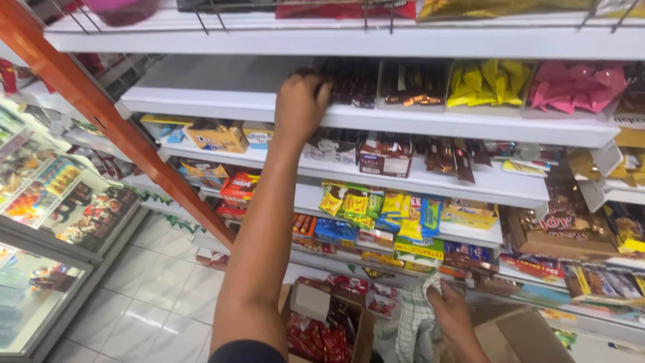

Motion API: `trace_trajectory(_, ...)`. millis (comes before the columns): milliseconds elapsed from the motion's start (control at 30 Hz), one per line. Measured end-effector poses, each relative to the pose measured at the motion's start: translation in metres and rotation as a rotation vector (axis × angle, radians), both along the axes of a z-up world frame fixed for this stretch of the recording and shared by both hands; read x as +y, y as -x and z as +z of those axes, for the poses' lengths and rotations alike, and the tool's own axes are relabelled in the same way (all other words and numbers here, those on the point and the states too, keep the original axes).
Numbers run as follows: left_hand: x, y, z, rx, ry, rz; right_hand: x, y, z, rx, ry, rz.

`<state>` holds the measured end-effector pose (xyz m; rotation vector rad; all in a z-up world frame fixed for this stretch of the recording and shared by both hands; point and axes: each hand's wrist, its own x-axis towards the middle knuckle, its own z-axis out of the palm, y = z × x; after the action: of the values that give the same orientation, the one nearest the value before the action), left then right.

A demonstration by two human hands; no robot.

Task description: The person takes chocolate bars one at a time from a box, uses a handheld scanner to scan their barcodes, wipes each bar with a cloth, and then places them onto a store shelf.

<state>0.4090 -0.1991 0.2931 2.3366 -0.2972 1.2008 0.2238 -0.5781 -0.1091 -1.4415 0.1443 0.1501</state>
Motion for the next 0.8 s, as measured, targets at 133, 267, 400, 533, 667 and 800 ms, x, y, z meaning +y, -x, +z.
trace_trajectory(133,-0.002,0.007,-0.012,-0.104,-0.158,0.061,0.009,0.0,-0.007,0.024,-0.024,0.018)
trace_trajectory(267,-0.001,0.008,-0.019,-0.187,-0.187,0.048,0.008,0.001,-0.009,0.005,0.104,0.059)
trace_trajectory(400,-0.004,0.004,-0.028,-0.208,-0.104,0.082,0.007,0.002,-0.001,0.055,0.031,0.045)
trace_trajectory(533,-0.005,0.001,-0.03,-0.178,-0.033,0.102,0.005,0.001,0.003,0.048,0.003,0.044)
trace_trajectory(667,-0.004,-0.001,-0.03,-0.157,0.022,0.095,0.008,0.001,0.004,0.078,-0.01,0.062)
trace_trajectory(800,-0.001,-0.003,-0.026,-0.018,-0.067,0.147,0.013,-0.001,0.003,0.091,0.005,0.066)
